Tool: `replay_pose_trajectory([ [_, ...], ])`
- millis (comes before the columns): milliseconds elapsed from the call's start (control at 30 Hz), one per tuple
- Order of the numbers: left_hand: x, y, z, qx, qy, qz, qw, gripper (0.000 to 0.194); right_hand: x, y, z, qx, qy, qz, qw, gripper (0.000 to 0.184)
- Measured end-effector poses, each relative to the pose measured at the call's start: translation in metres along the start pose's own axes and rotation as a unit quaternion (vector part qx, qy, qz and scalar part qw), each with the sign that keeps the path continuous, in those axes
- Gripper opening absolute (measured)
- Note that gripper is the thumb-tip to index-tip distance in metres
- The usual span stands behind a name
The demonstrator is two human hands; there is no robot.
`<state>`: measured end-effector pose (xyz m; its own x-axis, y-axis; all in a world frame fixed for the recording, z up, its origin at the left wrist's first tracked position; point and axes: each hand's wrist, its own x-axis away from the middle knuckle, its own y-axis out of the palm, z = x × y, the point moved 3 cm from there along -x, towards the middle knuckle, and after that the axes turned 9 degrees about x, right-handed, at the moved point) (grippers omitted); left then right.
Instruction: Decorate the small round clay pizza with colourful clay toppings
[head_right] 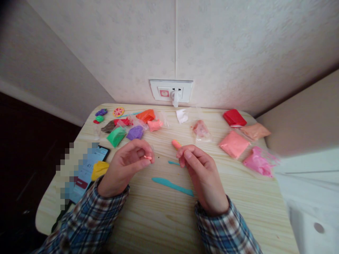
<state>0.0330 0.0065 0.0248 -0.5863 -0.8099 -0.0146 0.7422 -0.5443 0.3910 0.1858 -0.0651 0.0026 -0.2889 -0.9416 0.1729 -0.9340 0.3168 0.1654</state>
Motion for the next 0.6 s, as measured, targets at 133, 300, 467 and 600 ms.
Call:
replay_pose_trajectory([
  [133, 0.004, 0.004, 0.0, 0.024, -0.044, -0.022, 0.998, 0.016, 0.002, -0.001, -0.001, 0.01, -0.007, 0.001, 1.0, 0.022],
  [300, 0.008, 0.008, 0.002, 0.046, -0.089, -0.061, 0.993, 0.013, 0.006, -0.001, -0.006, 0.036, -0.06, 0.001, 0.998, 0.032],
  [467, 0.009, 0.011, 0.005, 0.064, -0.123, -0.068, 0.988, 0.011, 0.01, -0.001, -0.014, 0.089, -0.139, 0.011, 0.986, 0.031],
  [600, 0.011, 0.015, 0.005, 0.086, -0.177, -0.081, 0.977, 0.009, 0.014, -0.003, -0.019, 0.174, -0.165, 0.048, 0.97, 0.033],
])
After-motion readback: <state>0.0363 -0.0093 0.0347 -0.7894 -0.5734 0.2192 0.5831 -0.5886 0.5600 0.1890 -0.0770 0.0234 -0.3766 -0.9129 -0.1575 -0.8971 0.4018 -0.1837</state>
